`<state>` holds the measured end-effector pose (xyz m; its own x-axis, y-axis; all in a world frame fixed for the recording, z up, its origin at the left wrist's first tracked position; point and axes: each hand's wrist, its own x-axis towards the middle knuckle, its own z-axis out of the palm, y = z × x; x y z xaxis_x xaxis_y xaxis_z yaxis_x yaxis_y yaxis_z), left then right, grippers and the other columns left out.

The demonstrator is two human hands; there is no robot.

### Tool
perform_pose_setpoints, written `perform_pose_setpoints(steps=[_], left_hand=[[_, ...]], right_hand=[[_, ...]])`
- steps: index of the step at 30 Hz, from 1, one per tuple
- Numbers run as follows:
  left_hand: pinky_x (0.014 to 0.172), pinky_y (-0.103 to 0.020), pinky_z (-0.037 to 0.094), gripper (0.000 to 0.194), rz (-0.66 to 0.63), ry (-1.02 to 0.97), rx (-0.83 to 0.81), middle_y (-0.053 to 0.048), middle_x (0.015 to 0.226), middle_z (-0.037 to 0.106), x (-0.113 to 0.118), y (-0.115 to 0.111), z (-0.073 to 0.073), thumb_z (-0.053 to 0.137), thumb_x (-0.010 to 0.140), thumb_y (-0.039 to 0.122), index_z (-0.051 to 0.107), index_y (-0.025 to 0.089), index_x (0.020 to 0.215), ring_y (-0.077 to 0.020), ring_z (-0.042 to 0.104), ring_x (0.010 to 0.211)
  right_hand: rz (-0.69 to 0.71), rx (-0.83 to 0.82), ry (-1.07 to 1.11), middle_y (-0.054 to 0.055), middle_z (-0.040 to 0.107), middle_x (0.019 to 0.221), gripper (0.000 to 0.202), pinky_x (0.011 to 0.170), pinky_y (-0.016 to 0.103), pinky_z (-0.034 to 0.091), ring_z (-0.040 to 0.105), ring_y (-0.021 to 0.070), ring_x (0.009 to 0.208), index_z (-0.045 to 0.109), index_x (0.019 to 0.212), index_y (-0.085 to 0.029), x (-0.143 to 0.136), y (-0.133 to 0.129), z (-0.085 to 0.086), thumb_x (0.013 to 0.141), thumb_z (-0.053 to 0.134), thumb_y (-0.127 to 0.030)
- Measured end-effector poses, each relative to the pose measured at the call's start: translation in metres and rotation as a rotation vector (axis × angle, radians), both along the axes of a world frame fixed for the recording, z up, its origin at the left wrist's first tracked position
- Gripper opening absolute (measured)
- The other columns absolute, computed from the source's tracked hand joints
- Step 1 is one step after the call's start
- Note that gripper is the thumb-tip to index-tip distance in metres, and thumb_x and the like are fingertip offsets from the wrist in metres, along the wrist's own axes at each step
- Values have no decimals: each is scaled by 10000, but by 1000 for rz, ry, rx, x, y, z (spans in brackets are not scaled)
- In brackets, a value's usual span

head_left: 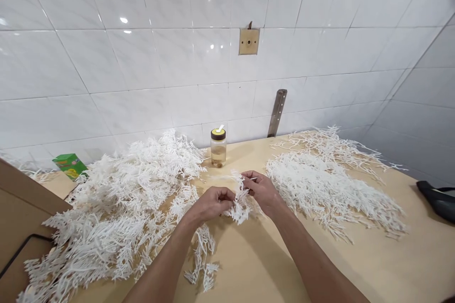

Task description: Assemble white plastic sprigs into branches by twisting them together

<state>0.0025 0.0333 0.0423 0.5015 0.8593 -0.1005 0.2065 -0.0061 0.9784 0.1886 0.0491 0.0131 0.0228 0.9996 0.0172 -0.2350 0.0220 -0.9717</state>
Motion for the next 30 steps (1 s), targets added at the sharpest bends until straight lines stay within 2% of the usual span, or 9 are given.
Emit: perform_pose_setpoints(steps=[5,10,14,17,19,24,30], left_hand=[[642,-252,385,100,-115,76,19,-14,713,622,-8,0,7,647,689,210,665,135,753,-128,529,675],[678,-253,414,110,-84,20,69,-40,792,656,-14,3,6,642,680,189,657,146,781,-146,568,741],[683,-259,421,186,-64,-12,71,-28,771,641,-13,3,4,688,694,256,639,155,843,-149,572,733],[658,-263,411,248,-9,85,97,-16,726,632,-11,2,4,665,737,332,654,158,912,-160,572,705],[654,-266,403,245,18,184,160,-22,723,641,-11,3,4,629,760,367,685,152,864,-165,563,700],[650,-251,384,273,-58,342,233,-19,733,666,-13,6,5,565,776,367,722,145,755,-163,548,702],[593,-242,338,258,-91,505,300,3,650,637,-16,5,6,572,741,348,730,147,708,-145,504,638]], right_hand=[[-19,-33,224,-13,651,635,337,577,255,445,552,111,561,663,762,-169,-1,1,0,526,863,-302],[4,5,420,-17,651,649,275,621,265,494,576,113,598,648,700,-177,-4,3,1,550,864,-257],[16,8,423,5,671,683,247,597,275,507,600,136,615,660,719,-178,-5,3,0,560,846,-213],[10,-11,419,14,679,718,251,577,261,498,604,132,610,659,750,-179,-3,3,0,560,822,-169],[26,-21,417,18,675,740,239,581,259,496,602,125,609,650,754,-176,-2,3,0,566,794,-140],[35,-47,425,4,636,714,275,553,238,467,556,105,581,657,790,-176,-3,5,1,546,687,-51],[31,-50,449,5,597,699,146,490,210,407,450,69,516,608,717,-172,-3,8,4,596,661,-111]])
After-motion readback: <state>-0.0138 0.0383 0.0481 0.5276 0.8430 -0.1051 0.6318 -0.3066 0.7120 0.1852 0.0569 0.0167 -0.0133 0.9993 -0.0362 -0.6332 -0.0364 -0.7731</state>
